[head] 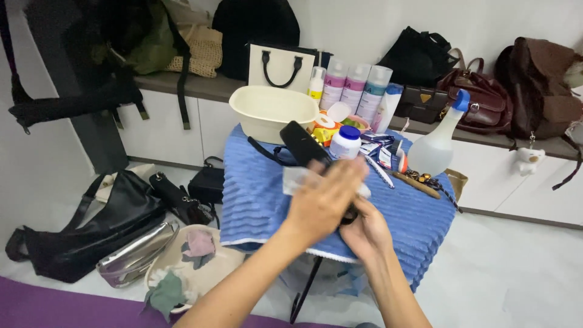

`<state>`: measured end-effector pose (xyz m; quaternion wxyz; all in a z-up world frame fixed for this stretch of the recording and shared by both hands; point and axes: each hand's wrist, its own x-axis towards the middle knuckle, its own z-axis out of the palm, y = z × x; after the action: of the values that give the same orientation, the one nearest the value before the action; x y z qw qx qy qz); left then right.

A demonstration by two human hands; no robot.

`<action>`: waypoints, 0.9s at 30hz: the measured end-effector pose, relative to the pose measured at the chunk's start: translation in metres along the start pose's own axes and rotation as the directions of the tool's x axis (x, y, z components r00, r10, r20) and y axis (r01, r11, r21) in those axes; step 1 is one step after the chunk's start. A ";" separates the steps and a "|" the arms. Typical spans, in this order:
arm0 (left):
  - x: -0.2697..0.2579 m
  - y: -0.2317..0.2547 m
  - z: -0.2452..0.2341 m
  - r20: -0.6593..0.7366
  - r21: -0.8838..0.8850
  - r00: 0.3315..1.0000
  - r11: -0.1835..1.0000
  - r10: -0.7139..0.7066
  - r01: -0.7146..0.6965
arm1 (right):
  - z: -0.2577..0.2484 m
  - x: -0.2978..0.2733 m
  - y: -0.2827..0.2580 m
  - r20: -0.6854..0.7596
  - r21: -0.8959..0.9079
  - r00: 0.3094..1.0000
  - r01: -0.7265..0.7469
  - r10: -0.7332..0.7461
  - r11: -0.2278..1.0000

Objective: The person is cleaning a black leather handbag, using a white cloth and cleaning solution to wipe down the exterior surfaces, the interior lining, and the metal hardware.

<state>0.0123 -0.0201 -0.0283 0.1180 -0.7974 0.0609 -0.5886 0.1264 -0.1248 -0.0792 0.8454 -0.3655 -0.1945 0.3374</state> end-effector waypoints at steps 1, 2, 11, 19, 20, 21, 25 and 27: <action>0.006 -0.007 -0.004 -0.002 0.000 1.000 1.000 -0.003 0.003 | -0.008 0.003 0.002 0.000 -0.004 1.000 -0.001 0.001 1.000; 0.013 -0.017 -0.007 -0.037 -0.051 0.981 0.980 -0.193 0.191 | -0.014 0.009 0.005 0.008 0.010 1.000 -0.011 0.011 1.000; 0.019 -0.017 -0.014 0.060 -0.235 0.983 0.955 -0.171 0.181 | 0.005 -0.010 0.000 0.009 0.124 1.000 0.002 -0.003 0.992; 0.029 -0.038 -0.014 0.043 -0.050 0.998 0.998 0.043 -0.041 | -0.003 -0.003 0.006 0.029 0.087 0.999 0.027 -0.030 0.996; 0.036 -0.049 -0.016 0.150 -0.256 0.978 0.950 -0.145 0.180 | 0.000 -0.003 0.003 0.020 0.079 1.000 0.020 -0.021 0.997; 0.043 -0.060 -0.019 0.291 -0.421 0.910 0.815 -0.296 0.400 | 0.002 -0.004 0.001 0.011 0.070 1.000 0.011 -0.012 0.997; 0.044 -0.079 -0.020 0.407 -0.638 0.845 0.554 -0.346 0.535 | 0.008 -0.010 -0.001 0.003 0.115 1.000 -0.003 0.002 0.993; 0.047 -0.082 -0.029 0.223 -0.854 0.857 0.330 -0.465 0.402 | 0.009 -0.010 -0.003 -0.040 0.138 0.999 -0.028 0.034 0.990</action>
<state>-0.0048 0.0439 0.0449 -0.4724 -0.7084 0.1438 -0.5043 0.1156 -0.1288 -0.0722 0.8672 -0.3166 -0.1472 0.3551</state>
